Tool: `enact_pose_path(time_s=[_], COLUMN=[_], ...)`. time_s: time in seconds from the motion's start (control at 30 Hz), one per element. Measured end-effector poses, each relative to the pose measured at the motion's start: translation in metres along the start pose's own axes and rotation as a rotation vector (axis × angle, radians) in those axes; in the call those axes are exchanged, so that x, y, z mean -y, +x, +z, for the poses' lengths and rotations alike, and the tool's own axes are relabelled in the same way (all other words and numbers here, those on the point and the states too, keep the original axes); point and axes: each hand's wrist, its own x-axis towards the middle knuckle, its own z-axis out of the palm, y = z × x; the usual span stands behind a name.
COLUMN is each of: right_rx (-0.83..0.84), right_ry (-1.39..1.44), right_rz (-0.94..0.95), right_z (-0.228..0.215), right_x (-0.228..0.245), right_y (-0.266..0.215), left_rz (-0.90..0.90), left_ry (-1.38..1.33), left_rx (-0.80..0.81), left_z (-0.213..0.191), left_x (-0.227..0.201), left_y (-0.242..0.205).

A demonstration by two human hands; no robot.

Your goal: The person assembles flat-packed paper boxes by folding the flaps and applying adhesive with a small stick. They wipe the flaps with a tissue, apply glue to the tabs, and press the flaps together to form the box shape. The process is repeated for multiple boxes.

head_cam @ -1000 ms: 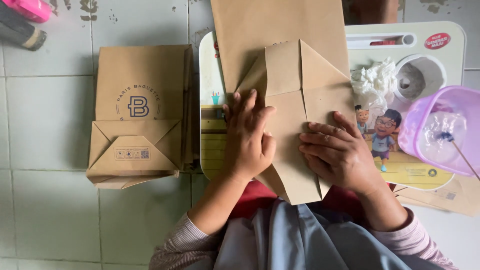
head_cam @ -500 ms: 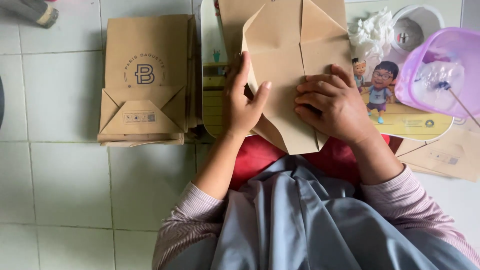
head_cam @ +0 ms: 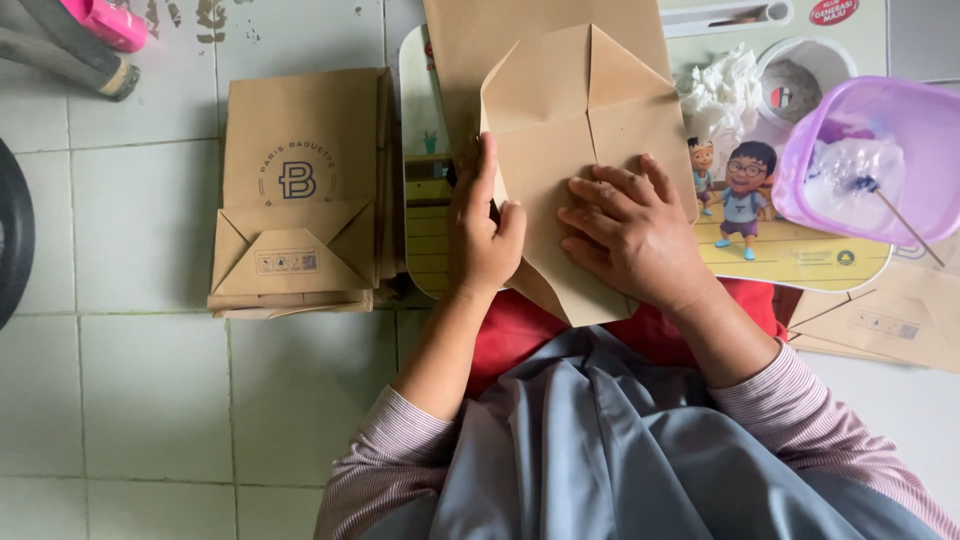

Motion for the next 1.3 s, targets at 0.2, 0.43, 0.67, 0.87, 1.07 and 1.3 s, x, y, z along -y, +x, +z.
enact_pose_path(time_s=[0.2, 0.43, 0.67, 0.87, 1.07, 1.3], right_rx=[-0.01, -0.018, -0.012, -0.019, -0.032, -0.194], right_ry=[0.005, 0.031, 0.063, 0.054, 0.06, -0.014], right_rz=[-0.016, -0.006, -0.005, -0.005, 0.013, 0.085], right_z=[0.008, 0.006, 0.006, 0.008, 0.004, -0.08], right_x=[-0.004, -0.002, -0.001, -0.003, 0.0, -0.019], right_y=[-0.007, -0.003, -0.003, -0.003, 0.001, -0.035], left_rz=[0.036, 0.109, 0.081, 0.046, 0.02, 0.066], left_ry=[0.016, 0.054, 0.072, 0.029, 0.015, 0.148], left_rx=[-0.01, -0.019, -0.011, 0.003, 0.009, 0.03], left_z=[0.003, 0.003, 0.003, 0.002, 0.003, 0.002], left_x=[0.004, 0.0, -0.006, 0.004, 0.019, 0.024], left_y=[-0.003, -0.001, 0.0, 0.0, 0.002, 0.009])
